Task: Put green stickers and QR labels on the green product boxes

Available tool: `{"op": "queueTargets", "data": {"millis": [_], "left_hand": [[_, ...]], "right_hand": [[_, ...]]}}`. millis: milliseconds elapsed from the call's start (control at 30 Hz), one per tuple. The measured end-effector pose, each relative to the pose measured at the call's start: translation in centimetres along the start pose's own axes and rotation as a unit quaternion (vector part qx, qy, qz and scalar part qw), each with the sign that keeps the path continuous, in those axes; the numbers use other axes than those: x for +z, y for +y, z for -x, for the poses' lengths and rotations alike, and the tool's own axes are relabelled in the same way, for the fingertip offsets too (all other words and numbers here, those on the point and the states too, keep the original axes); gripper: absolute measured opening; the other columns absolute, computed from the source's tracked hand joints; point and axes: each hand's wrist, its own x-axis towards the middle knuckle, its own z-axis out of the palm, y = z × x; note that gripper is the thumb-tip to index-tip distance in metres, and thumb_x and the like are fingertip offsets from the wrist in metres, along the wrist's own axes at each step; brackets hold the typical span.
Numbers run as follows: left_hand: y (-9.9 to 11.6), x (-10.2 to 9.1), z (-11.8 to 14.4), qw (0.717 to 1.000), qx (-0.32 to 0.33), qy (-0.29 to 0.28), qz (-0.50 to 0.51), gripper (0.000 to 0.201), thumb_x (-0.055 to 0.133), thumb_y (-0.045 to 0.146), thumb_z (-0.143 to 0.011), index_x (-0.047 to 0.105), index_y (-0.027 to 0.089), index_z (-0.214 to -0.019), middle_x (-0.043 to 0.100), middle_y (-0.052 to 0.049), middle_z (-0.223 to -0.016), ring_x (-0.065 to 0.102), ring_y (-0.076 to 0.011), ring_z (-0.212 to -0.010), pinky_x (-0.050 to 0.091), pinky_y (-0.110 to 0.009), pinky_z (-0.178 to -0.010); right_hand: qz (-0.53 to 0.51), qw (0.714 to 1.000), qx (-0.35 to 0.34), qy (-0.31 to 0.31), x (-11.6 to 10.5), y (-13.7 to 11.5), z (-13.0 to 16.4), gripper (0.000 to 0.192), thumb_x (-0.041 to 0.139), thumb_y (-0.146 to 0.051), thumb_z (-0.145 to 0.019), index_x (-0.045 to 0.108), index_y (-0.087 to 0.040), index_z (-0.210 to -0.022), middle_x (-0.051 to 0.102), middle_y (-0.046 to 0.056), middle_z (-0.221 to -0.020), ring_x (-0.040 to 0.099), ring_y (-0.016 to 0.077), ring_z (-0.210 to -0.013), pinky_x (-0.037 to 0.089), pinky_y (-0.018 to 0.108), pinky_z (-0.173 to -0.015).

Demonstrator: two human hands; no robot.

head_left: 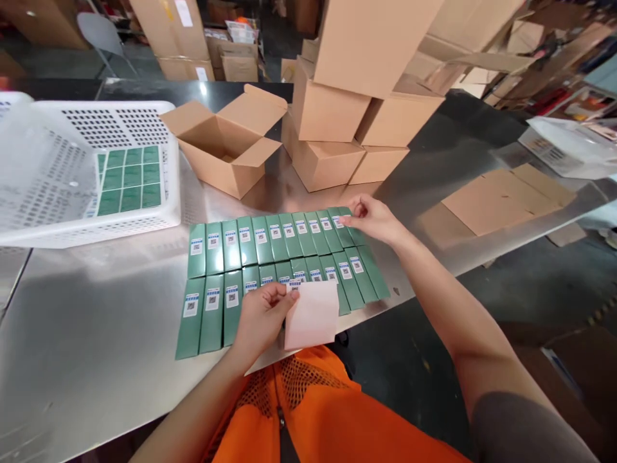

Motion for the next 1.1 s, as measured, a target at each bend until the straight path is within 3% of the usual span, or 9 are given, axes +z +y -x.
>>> {"op": "queueTargets", "data": {"millis": [167, 267, 367, 467, 600, 733, 900, 1033, 1100], "left_hand": [[0.0, -0.1, -0.3, 0.999, 0.003, -0.017, 0.029, 0.037, 0.074, 0.051, -0.072, 0.066, 0.015, -0.069, 0.06, 0.0, -0.059, 0.048, -0.0112, -0.054, 0.034, -0.022, -0.051], [0.5, -0.5, -0.3, 0.996, -0.017, -0.035, 0.078, 0.043, 0.079, 0.056, -0.067, 0.069, 0.015, -0.07, 0.064, -0.001, -0.061, 0.053, -0.011, -0.055, 0.04, -0.02, -0.052], [1.0, -0.9, -0.3, 0.986, -0.051, -0.061, 0.147, 0.051, 0.08, 0.065, -0.064, 0.071, 0.015, -0.074, 0.068, -0.002, -0.064, 0.06, -0.013, -0.057, 0.049, -0.022, -0.055], [1.3, -0.9, -0.2, 0.986, -0.07, -0.059, 0.14, 0.052, 0.084, 0.064, -0.058, 0.072, 0.015, -0.072, 0.067, -0.002, -0.061, 0.062, -0.0143, -0.057, 0.053, -0.024, -0.058], [1.6, -0.5, -0.1, 0.993, -0.07, -0.046, 0.086, 0.055, 0.082, 0.068, -0.056, 0.071, 0.016, -0.068, 0.065, 0.0, -0.056, 0.059, -0.0144, -0.053, 0.054, -0.025, -0.056], [1.5, -0.5, -0.2, 0.995, -0.069, -0.04, 0.062, 0.057, 0.078, 0.072, -0.057, 0.07, 0.017, -0.07, 0.067, -0.003, -0.059, 0.063, -0.018, -0.057, 0.056, -0.029, -0.059], [1.4, -0.6, -0.1, 0.997, -0.06, -0.034, 0.046, 0.056, 0.077, 0.072, -0.058, 0.07, 0.018, -0.069, 0.067, -0.003, -0.059, 0.063, -0.019, -0.057, 0.056, -0.03, -0.058], [1.3, -0.6, -0.1, 0.997, -0.057, -0.031, 0.051, 0.055, 0.078, 0.07, -0.058, 0.072, 0.017, -0.071, 0.066, -0.002, -0.059, 0.062, -0.0176, -0.057, 0.056, -0.028, -0.058], [1.2, -0.6, 0.0, 0.997, -0.055, -0.035, 0.052, 0.054, 0.078, 0.07, -0.06, 0.072, 0.017, -0.072, 0.066, -0.002, -0.06, 0.063, -0.0174, -0.058, 0.056, -0.028, -0.059]], "right_hand": [[-0.115, 0.947, -0.26, -0.152, 6.2, -1.5, 8.9, 0.029, 0.078, -0.041, -0.08, 0.072, -0.022, -0.102, 0.068, 0.003, -0.093, 0.065, 0.0157, -0.083, 0.051, 0.029, -0.072], [-0.087, 0.917, -0.388, -0.015, 8.8, -1.4, 11.1, 0.011, 0.071, -0.031, -0.089, 0.074, -0.024, -0.097, 0.07, 0.004, -0.092, 0.066, 0.0164, -0.088, 0.052, 0.031, -0.078], [0.053, 0.842, -0.522, 0.128, 9.6, -0.3, 11.6, 0.018, 0.063, -0.021, -0.093, 0.073, -0.031, -0.104, 0.073, 0.0, -0.094, 0.065, 0.0176, -0.093, 0.05, 0.036, -0.084], [0.137, 0.81, -0.563, 0.093, 9.3, 0.8, 12.6, 0.032, 0.059, -0.017, -0.093, 0.07, -0.041, -0.112, 0.075, -0.005, -0.099, 0.066, 0.0168, -0.093, 0.051, 0.037, -0.082], [0.049, 0.877, -0.474, -0.064, 7.6, 0.9, 14.7, 0.023, 0.057, -0.03, -0.094, 0.073, -0.045, -0.098, 0.075, -0.004, -0.092, 0.068, 0.0197, -0.092, 0.053, 0.043, -0.089], [-0.136, 0.969, -0.206, 0.007, 3.0, 1.5, 13.9, 0.018, 0.062, -0.046, -0.091, 0.073, -0.032, -0.086, 0.072, 0.005, -0.089, 0.069, 0.0226, -0.09, 0.056, 0.044, -0.087], [-0.256, 0.965, 0.043, -0.042, -2.4, 4.7, 8.8, 0.035, 0.085, -0.04, -0.066, 0.069, -0.02, -0.09, 0.065, -0.001, -0.067, 0.061, 0.0142, -0.062, 0.055, 0.033, -0.067], [-0.254, 0.953, 0.108, -0.124, -3.0, 6.3, 7.0, 0.083, 0.081, -0.019, -0.066, 0.045, -0.021, -0.141, 0.065, -0.006, -0.065, 0.064, 0.0145, -0.063, 0.055, 0.029, -0.065], [-0.244, 0.955, 0.112, -0.128, -2.7, 6.5, 7.0, 0.089, 0.079, -0.016, -0.068, 0.034, -0.021, -0.145, 0.066, -0.007, -0.066, 0.065, 0.0147, -0.064, 0.056, 0.028, -0.065]]}}
